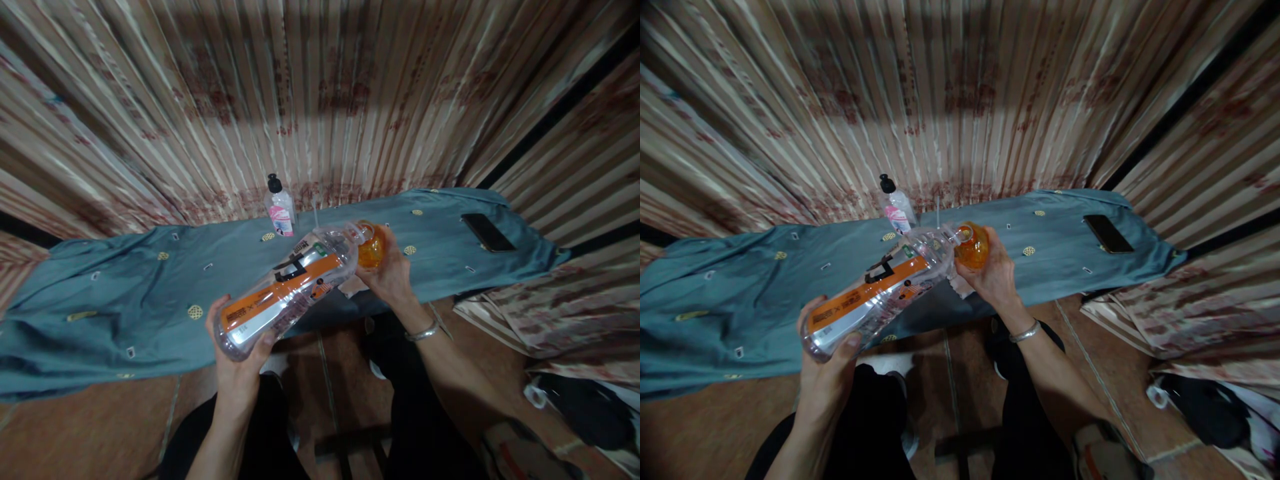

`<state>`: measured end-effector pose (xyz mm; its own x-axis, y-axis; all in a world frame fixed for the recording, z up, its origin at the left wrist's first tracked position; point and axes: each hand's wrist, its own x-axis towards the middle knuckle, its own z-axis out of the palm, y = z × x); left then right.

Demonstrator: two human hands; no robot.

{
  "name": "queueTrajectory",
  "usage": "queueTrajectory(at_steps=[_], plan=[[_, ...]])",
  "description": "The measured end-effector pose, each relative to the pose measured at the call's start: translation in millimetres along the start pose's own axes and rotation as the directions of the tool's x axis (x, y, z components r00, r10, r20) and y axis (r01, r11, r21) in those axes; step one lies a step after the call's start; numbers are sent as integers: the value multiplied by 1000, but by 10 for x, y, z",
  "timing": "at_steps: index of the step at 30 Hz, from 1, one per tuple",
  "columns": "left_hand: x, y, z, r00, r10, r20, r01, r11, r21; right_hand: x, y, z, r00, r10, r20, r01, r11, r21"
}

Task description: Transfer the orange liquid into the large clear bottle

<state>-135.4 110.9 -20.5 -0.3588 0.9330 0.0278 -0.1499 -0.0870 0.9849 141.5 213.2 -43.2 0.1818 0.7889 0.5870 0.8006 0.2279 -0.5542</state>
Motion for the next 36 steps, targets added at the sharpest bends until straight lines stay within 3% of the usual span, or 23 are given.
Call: queueTrajectory(at_steps=[14,36], plan=[[-3,22,17,1000,-4,11,4,1000,-21,0,-4,10,999,-24,-38,24,1000,-15],[-2,13,13,1000,-8,7,8,1000,-19,2,0,3,1000,17,19,-17,1000,15]])
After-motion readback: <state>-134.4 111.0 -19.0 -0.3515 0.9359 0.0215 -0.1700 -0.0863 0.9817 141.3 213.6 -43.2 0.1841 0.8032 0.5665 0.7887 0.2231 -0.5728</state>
